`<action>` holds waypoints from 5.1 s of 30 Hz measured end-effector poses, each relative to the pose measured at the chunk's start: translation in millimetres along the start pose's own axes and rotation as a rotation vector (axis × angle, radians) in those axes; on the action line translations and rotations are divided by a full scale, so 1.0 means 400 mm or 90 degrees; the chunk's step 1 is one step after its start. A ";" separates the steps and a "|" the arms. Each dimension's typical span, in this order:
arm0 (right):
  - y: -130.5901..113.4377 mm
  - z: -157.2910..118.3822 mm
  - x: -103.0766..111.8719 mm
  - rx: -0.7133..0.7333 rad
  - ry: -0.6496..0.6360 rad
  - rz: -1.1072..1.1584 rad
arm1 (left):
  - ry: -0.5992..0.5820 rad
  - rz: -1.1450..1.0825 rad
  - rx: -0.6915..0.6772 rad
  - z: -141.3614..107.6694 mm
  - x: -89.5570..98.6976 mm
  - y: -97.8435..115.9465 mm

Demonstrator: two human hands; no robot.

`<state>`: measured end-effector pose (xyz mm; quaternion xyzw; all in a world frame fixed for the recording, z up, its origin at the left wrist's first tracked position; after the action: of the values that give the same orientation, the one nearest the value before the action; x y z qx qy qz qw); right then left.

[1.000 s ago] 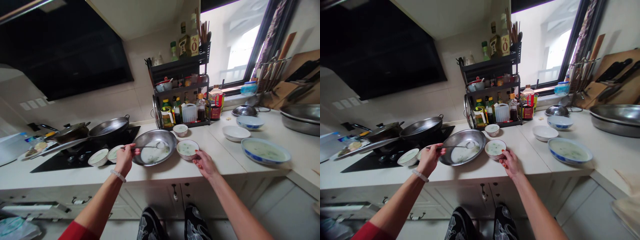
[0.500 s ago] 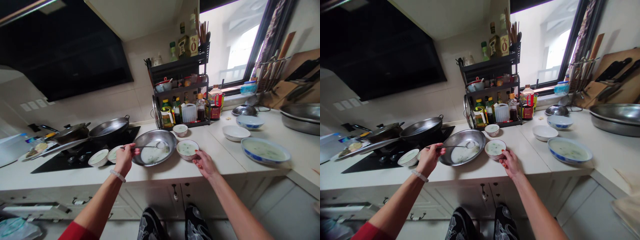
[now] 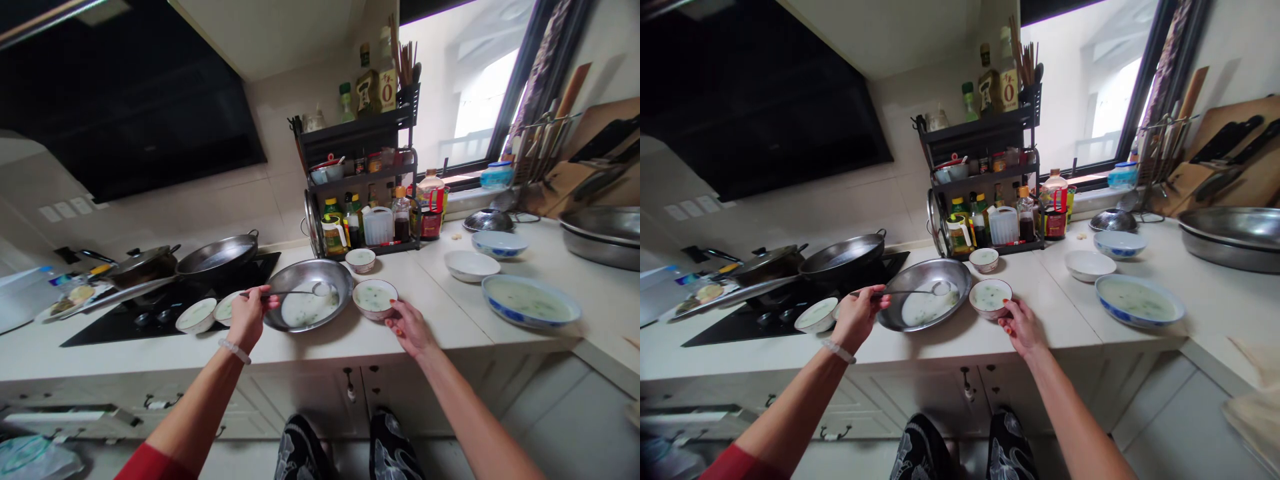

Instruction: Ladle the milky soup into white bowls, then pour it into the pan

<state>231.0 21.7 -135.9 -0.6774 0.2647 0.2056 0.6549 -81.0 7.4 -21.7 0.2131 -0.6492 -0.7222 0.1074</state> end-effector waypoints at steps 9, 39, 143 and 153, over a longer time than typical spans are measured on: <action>0.000 0.001 0.000 -0.004 0.007 0.000 | -0.056 -0.020 -0.015 -0.048 -0.063 0.062; 0.005 0.007 0.005 0.002 0.003 0.004 | -0.285 0.041 -0.141 -0.134 -0.152 -0.037; 0.000 0.001 0.001 0.000 0.005 0.000 | -0.160 -0.025 -0.060 -0.106 -0.142 0.043; 0.006 0.006 0.006 0.004 -0.003 0.001 | -0.422 0.248 -0.392 -0.188 -0.149 -0.020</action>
<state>231.7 24.0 -139.5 -0.6744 0.2643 0.2071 0.6576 6.5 -33.0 -24.7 -0.1954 -0.4329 -0.8758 0.0859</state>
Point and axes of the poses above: each hand's wrist, its own z-axis towards the middle knuckle, its own x-axis out of the back of the hand, y = z × x, the point moved 1 cm from there along z, towards the middle knuckle, and after that the axes turned 6 degrees about -y, right-handed, at the moved point
